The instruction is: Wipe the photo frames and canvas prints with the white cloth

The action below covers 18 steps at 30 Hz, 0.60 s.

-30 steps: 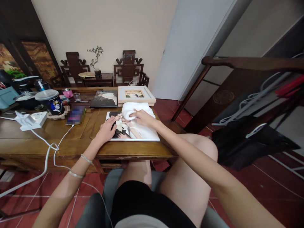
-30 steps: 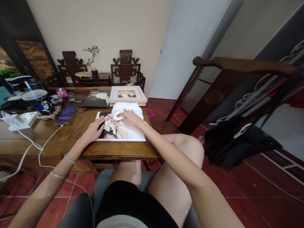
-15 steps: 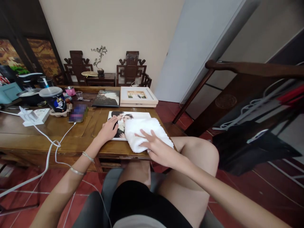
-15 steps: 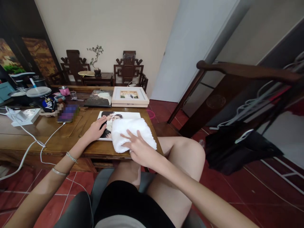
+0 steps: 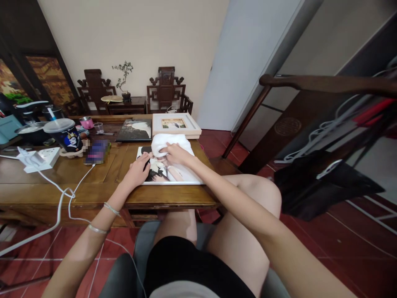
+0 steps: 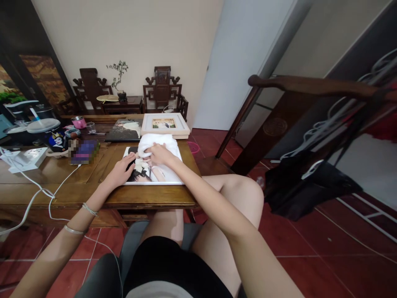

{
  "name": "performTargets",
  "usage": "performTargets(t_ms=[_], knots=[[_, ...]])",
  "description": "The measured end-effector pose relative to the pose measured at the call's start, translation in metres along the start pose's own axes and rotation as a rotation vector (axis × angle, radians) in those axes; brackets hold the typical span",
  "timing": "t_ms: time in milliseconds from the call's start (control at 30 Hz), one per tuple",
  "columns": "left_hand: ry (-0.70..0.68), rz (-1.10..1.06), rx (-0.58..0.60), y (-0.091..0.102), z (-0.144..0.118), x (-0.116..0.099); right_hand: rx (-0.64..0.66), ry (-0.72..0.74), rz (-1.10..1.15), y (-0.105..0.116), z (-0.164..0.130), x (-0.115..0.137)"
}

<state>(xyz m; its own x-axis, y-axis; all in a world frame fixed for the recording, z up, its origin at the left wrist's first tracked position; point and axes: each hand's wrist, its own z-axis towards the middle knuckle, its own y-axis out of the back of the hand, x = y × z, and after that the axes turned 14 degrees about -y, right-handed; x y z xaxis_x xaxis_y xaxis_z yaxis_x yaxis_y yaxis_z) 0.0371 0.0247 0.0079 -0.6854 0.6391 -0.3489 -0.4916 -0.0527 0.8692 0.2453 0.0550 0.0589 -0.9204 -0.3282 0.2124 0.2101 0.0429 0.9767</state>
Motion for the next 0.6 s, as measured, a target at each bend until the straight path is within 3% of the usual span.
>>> performTargets(t_ms=[67,167,467,600], knots=[[0.001,-0.016,-0.016,-0.001,0.000,0.001,-0.013,-0.050,0.005,-0.002,0.004,0.005],[0.001,-0.023,-0.025,-0.003,0.001,0.003,-0.033,-0.043,-0.031,-0.006,-0.012,0.014],[0.012,-0.023,-0.022,-0.002,0.000,-0.002,0.034,0.142,-0.045,-0.006,-0.128,0.034],[-0.004,-0.029,-0.022,-0.001,-0.001,-0.002,0.074,0.157,-0.002,0.001,-0.130,0.031]])
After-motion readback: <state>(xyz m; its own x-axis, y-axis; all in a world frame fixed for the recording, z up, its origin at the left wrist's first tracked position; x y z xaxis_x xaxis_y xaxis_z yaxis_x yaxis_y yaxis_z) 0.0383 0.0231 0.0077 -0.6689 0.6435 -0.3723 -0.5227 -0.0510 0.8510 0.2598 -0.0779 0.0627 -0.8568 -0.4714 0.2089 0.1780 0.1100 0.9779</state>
